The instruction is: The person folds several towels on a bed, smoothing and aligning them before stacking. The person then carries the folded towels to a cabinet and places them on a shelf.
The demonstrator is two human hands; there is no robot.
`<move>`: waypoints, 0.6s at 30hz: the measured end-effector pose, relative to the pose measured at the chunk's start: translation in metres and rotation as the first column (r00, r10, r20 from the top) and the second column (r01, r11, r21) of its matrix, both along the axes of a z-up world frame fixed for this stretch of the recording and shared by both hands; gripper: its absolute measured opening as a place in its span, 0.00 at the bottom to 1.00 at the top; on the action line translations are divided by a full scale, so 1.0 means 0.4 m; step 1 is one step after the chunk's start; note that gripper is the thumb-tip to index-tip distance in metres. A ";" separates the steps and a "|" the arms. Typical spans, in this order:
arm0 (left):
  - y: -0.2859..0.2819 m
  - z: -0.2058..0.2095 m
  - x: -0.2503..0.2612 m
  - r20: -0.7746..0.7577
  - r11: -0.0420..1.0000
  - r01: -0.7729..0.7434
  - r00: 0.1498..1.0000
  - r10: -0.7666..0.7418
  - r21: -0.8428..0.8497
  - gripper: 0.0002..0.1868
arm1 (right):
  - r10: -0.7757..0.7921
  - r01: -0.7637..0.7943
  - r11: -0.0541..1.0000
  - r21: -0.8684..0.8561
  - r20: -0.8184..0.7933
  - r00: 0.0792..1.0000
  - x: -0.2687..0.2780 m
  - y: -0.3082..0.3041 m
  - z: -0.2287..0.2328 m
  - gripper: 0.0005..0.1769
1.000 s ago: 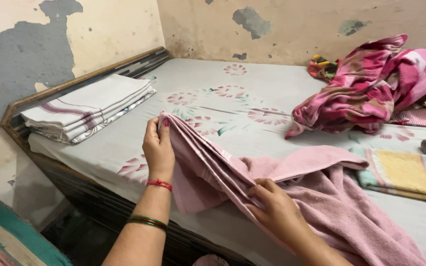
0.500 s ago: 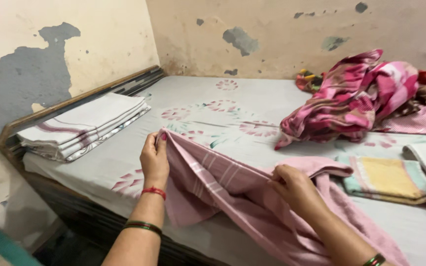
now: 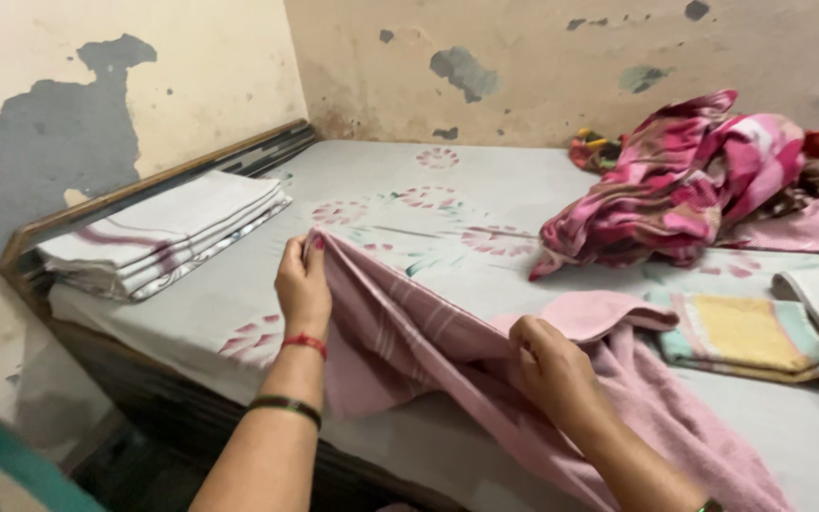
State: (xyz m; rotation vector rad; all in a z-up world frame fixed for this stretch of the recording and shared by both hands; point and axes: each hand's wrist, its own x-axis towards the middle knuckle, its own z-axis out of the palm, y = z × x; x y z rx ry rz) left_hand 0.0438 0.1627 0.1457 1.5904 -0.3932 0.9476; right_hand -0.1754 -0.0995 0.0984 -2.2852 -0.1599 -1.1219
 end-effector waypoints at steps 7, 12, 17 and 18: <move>0.004 0.011 0.015 -0.103 0.998 -0.061 0.993 0.060 -0.002 0.11 | 0.102 -0.073 0.991 0.115 -0.264 0.959 -0.047 0.092 0.003 0.12; 0.001 0.020 0.007 -0.120 0.999 -0.047 0.992 0.046 -0.008 0.12 | 0.069 -0.049 0.997 0.062 -0.380 0.922 -0.030 0.074 -0.022 0.11; -0.002 0.043 -0.003 -0.140 0.999 -0.019 0.990 0.024 0.036 0.12 | -0.108 0.047 0.976 -0.212 -0.286 0.952 0.101 -0.099 0.003 0.09; -0.003 0.050 -0.002 -0.122 0.999 -0.012 0.992 0.018 0.051 0.11 | -0.135 0.069 0.951 -0.302 -0.205 0.969 0.126 -0.152 0.023 0.08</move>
